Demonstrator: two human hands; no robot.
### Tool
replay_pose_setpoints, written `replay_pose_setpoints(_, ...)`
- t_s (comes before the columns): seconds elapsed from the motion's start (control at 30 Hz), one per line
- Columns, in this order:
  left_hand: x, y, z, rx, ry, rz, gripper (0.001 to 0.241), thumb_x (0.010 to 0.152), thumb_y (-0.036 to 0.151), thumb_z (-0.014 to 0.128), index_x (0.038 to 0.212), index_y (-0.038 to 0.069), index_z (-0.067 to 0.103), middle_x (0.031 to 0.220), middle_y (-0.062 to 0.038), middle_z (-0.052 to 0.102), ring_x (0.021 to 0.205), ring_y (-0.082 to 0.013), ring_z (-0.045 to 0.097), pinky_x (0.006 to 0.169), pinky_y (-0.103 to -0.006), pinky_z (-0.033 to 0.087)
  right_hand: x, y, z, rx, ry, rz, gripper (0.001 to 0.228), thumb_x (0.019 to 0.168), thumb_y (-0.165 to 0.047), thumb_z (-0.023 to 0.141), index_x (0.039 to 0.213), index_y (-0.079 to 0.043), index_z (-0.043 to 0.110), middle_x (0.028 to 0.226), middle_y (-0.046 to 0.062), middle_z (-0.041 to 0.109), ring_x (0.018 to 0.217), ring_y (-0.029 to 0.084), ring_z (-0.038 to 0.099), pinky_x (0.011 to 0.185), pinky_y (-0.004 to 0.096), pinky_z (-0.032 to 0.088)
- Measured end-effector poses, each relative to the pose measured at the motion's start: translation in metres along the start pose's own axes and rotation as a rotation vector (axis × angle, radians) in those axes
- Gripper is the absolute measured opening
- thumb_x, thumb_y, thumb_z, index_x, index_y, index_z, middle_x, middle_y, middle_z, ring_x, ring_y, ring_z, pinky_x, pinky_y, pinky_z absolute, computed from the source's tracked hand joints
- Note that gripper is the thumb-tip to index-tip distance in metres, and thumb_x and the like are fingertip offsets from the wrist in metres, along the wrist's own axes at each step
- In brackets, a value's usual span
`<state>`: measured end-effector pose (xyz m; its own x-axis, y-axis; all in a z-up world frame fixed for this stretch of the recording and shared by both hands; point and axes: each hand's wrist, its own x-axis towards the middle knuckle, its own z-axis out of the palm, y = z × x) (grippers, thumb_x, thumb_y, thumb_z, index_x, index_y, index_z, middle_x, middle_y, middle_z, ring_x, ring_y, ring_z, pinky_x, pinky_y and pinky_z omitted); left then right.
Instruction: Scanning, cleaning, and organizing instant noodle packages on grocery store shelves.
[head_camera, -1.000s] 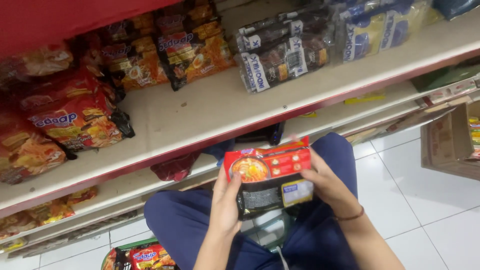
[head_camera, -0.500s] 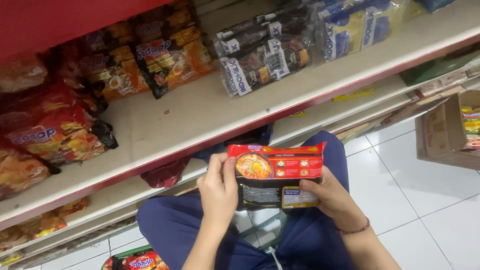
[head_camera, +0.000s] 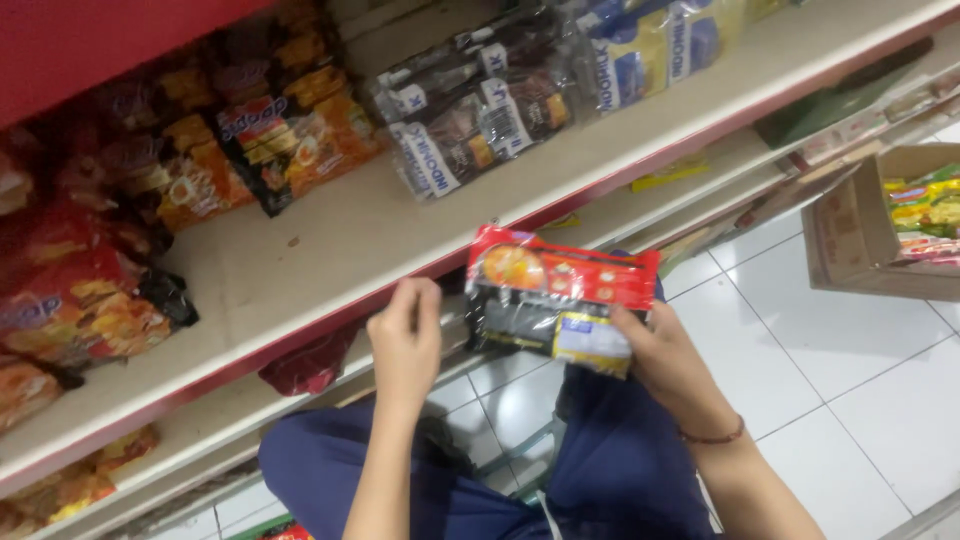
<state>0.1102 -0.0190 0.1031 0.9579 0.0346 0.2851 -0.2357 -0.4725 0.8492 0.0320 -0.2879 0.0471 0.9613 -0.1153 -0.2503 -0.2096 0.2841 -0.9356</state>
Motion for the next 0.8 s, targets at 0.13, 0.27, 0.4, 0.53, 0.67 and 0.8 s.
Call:
replay_pose_setpoints(0.13,-0.005,-0.048,0.036,0.303,-0.14,0.358,0.013,0.096,0.011,0.065,0.107,0.005,0.068,0.101,-0.017,0.071,0.091,-0.0343,0.069,0.081,-0.0419,0.054,-0.004,0.001,-0.027,0.2,0.133,0.009,0.034,0.101,-0.018,0.055,0.125,0.005,0.061,0.109,0.014,0.073,0.092,0.02,0.074,0.077,0.035,0.059)
replay_pose_setpoints(0.27,0.015,-0.103,0.071,0.747,-0.179,0.451,0.068,0.072,0.013,0.072,0.138,0.008,0.058,0.131,-0.022,0.06,0.122,-0.041,0.057,0.106,-0.0525,0.04,0.0,0.036,-0.069,0.079,0.224,-0.035,0.041,0.116,-0.024,0.053,0.134,0.012,0.061,0.106,0.026,0.068,0.066,0.028,0.041,0.044,0.042,0.032)
replay_pose_setpoints(0.4,0.038,-0.134,0.091,0.843,-0.308,0.329,0.081,0.072,0.02,0.079,0.146,0.012,0.049,0.138,-0.02,0.054,0.133,-0.0408,0.049,0.112,-0.0558,0.033,-0.018,-0.013,-0.043,0.298,0.234,-0.078,0.034,0.105,-0.021,0.052,0.124,0.006,0.058,0.11,0.015,0.073,0.092,0.022,0.074,0.075,0.034,0.06)
replay_pose_setpoints(0.53,0.062,-0.14,0.108,0.921,-0.562,0.26,0.088,0.068,0.02,0.081,0.147,0.013,0.042,0.144,-0.02,0.051,0.135,-0.0396,0.047,0.111,-0.0545,0.034,-0.023,0.011,-0.066,0.308,0.273,-0.121,0.036,0.111,-0.023,0.05,0.13,0.007,0.058,0.114,0.017,0.069,0.086,0.019,0.061,0.068,0.032,0.048)
replay_pose_setpoints(0.67,0.065,-0.103,0.102,0.906,-0.589,0.292,0.089,0.067,0.021,0.079,0.147,0.006,0.042,0.143,-0.026,0.051,0.132,-0.0419,0.05,0.11,-0.049,0.04,-0.04,-0.043,-0.036,0.416,0.321,-0.18,0.034,0.105,-0.02,0.046,0.127,0.002,0.058,0.119,0.014,0.069,0.098,0.019,0.072,0.078,0.032,0.058)
replay_pose_setpoints(0.8,0.039,-0.095,0.092,0.661,-0.471,0.463,0.078,0.075,0.025,0.076,0.145,0.004,0.048,0.137,-0.028,0.054,0.126,-0.0437,0.054,0.106,-0.0534,0.042,-0.039,-0.032,-0.048,-0.909,0.434,-0.754,0.036,0.116,-0.02,0.038,0.132,0.007,0.055,0.121,0.013,0.068,0.104,0.02,0.069,0.088,0.032,0.058)
